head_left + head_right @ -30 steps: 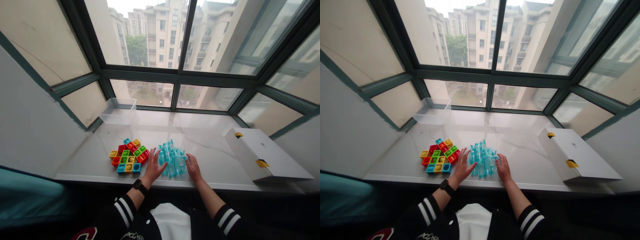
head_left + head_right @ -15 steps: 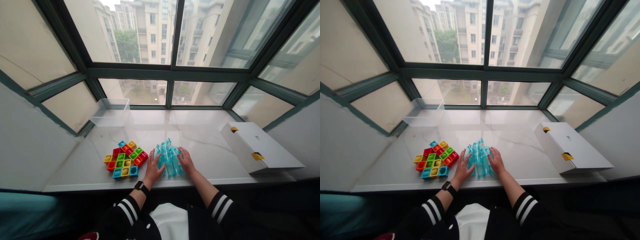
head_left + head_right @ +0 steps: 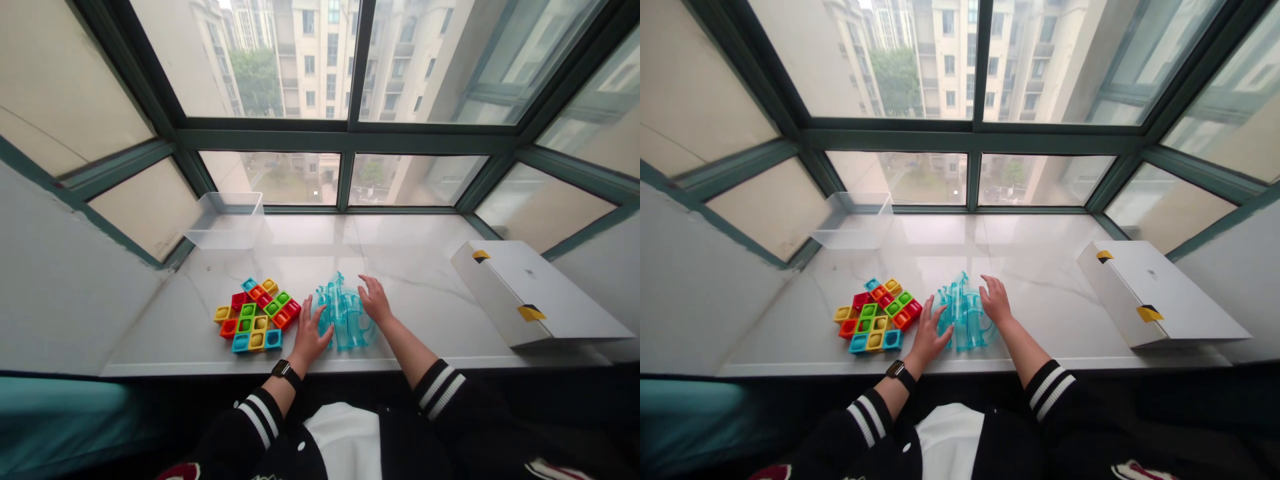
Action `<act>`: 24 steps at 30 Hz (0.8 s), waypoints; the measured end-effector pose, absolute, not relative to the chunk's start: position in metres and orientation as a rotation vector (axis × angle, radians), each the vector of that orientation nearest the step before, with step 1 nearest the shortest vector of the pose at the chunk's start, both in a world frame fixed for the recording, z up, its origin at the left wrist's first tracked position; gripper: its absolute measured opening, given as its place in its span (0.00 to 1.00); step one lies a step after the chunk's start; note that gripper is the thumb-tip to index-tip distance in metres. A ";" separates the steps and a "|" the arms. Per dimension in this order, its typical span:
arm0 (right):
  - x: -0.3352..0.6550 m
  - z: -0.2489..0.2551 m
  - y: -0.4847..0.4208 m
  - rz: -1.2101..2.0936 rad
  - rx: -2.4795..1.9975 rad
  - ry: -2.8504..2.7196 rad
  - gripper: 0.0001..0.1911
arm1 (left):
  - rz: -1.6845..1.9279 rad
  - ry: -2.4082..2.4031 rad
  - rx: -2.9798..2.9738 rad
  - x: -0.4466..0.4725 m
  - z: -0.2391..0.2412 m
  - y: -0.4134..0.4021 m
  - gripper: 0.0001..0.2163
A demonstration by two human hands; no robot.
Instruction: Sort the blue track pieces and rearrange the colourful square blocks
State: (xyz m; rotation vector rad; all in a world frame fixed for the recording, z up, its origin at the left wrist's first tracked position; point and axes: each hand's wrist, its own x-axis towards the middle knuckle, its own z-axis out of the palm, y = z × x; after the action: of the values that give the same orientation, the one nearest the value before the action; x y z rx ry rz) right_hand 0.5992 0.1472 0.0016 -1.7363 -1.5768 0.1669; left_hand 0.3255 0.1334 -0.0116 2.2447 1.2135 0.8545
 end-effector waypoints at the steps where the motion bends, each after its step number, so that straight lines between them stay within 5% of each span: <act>1: 0.600 0.003 0.160 0.190 -1.745 -1.614 0.24 | 0.857 1.207 2.250 0.326 -0.011 0.133 0.25; 5: 0.595 0.001 0.203 0.351 -1.830 -1.779 0.29 | 0.861 1.193 2.269 0.326 -0.010 0.133 0.25; 10: 0.591 -0.007 0.217 0.402 -1.860 -1.819 0.22 | 0.861 1.214 2.258 0.327 -0.009 0.132 0.25; 24: 0.609 0.022 0.147 0.361 -1.710 -1.600 0.19 | 0.879 1.213 2.226 0.327 -0.008 0.131 0.25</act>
State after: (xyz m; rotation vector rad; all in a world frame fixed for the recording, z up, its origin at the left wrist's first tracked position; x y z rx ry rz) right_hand 0.6089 0.1473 0.0218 -1.7097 -1.6004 0.3611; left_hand 0.3275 0.1311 -0.0077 2.2260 1.2129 0.8795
